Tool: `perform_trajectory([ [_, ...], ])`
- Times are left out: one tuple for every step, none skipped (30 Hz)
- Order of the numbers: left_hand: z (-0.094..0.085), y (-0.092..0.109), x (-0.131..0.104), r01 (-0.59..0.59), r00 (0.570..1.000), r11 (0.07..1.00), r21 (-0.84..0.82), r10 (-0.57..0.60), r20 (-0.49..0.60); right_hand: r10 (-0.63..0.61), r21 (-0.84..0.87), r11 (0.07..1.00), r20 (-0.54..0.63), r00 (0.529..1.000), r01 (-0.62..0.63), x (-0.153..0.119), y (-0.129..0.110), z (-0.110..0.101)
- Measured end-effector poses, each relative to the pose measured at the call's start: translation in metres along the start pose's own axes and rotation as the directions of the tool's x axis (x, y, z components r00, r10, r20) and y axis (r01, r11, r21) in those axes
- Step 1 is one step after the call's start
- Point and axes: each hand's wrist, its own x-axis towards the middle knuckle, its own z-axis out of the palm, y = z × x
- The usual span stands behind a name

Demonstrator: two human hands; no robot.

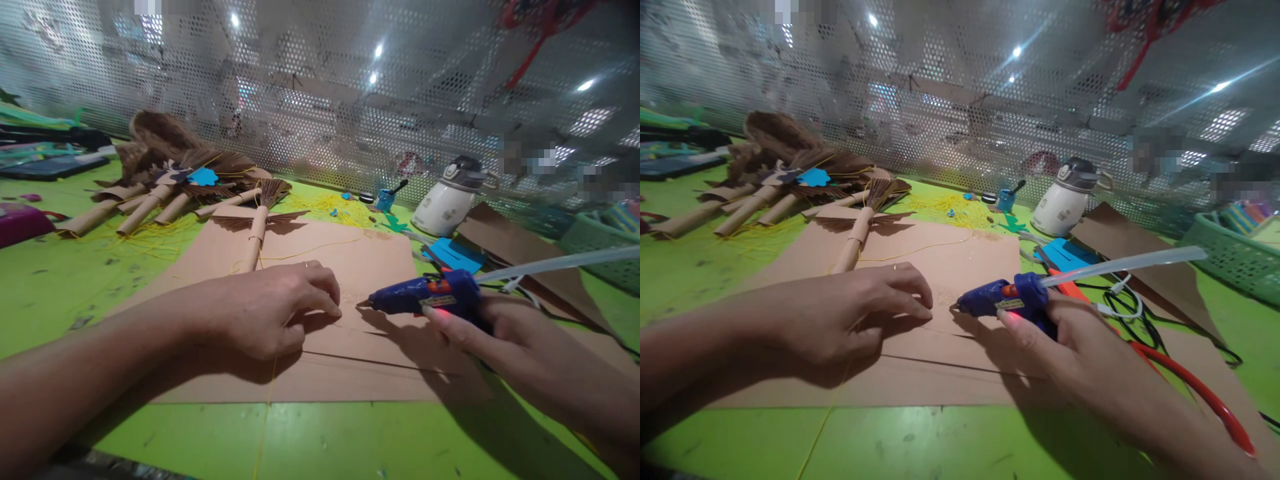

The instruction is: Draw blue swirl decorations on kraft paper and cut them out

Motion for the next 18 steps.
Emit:
perform_trajectory([
  [0.0001,0.0000,0.0002,-0.004,1.000,1.000,0.001,0.004,-0.002,-0.029,0.017,0.999,0.011,1.000,0.029,0.0001,0.0010,0.0010],
  [0.0004,0.0000,0.0004,-0.008,1.000,1.000,0.002,0.008,-0.001,-0.056,0.017,0.998,0.018,0.998,0.056,0.0003,0.0017,0.0019],
  [0.0006,0.0000,0.0006,-0.011,1.000,1.000,0.002,0.011,-0.001,-0.071,0.006,0.997,0.016,0.997,0.071,0.0003,0.0023,0.0028],
  [0.0008,0.0001,0.0007,-0.012,1.000,1.000,0.001,0.012,-0.002,-0.078,-0.008,0.997,0.010,0.997,0.078,0.0001,0.0028,0.0035],
  [0.0009,0.0003,0.0007,-0.009,1.000,1.000,0.002,0.009,-0.005,-0.079,-0.019,0.997,0.008,0.997,0.080,-0.0002,0.0031,0.0040],
  [0.0009,0.0006,0.0007,-0.004,1.000,1.000,0.004,0.004,-0.008,-0.084,-0.027,0.996,0.009,0.996,0.084,-0.0007,0.0033,0.0043],
  [0.0008,0.0008,0.0006,0.000,1.000,1.000,0.007,0.000,-0.010,-0.089,-0.032,0.996,0.010,0.996,0.089,-0.0013,0.0034,0.0045],
  [0.0007,0.0011,0.0005,0.003,1.000,1.000,0.008,-0.003,-0.009,-0.096,-0.032,0.995,0.007,0.995,0.096,-0.0017,0.0033,0.0045],
  [0.0004,0.0014,0.0003,0.004,1.000,1.000,0.008,-0.004,-0.007,-0.104,-0.030,0.994,0.004,0.995,0.104,-0.0020,0.0029,0.0045],
  [0.0002,0.0015,0.0002,0.006,1.000,1.000,0.005,-0.006,-0.006,-0.110,-0.033,0.993,0.007,0.994,0.110,-0.0020,0.0022,0.0043],
  [0.0001,0.0015,0.0000,0.006,1.000,1.000,0.000,-0.006,-0.005,-0.113,-0.033,0.993,0.007,0.994,0.113,-0.0019,0.0014,0.0041],
  [0.0000,0.0014,-0.0001,0.008,1.000,1.000,-0.006,-0.008,-0.004,-0.111,-0.032,0.993,0.019,0.994,0.111,-0.0017,0.0005,0.0038],
  [0.0000,0.0011,-0.0002,0.008,1.000,1.000,-0.010,-0.008,-0.003,-0.102,-0.035,0.994,0.032,0.994,0.103,-0.0014,-0.0005,0.0034],
  [0.0001,0.0007,-0.0003,0.006,1.000,1.000,-0.013,-0.006,-0.003,-0.092,-0.039,0.995,0.042,0.995,0.093,-0.0012,-0.0016,0.0030],
  [0.0003,0.0002,-0.0004,0.004,1.000,1.000,-0.016,-0.004,-0.002,-0.085,-0.044,0.995,0.049,0.995,0.087,-0.0011,-0.0026,0.0025],
  [0.0004,-0.0002,-0.0005,0.002,1.000,1.000,-0.016,-0.002,-0.002,-0.085,-0.049,0.995,0.051,0.995,0.087,-0.0012,-0.0037,0.0020],
  [0.0005,-0.0006,-0.0006,0.002,1.000,1.000,-0.012,-0.002,-0.003,-0.089,-0.055,0.994,0.044,0.995,0.091,-0.0013,-0.0048,0.0014],
  [0.0005,-0.0008,-0.0007,0.002,1.000,1.000,-0.009,-0.002,-0.003,-0.090,-0.065,0.994,0.035,0.995,0.093,-0.0016,-0.0060,0.0008],
])
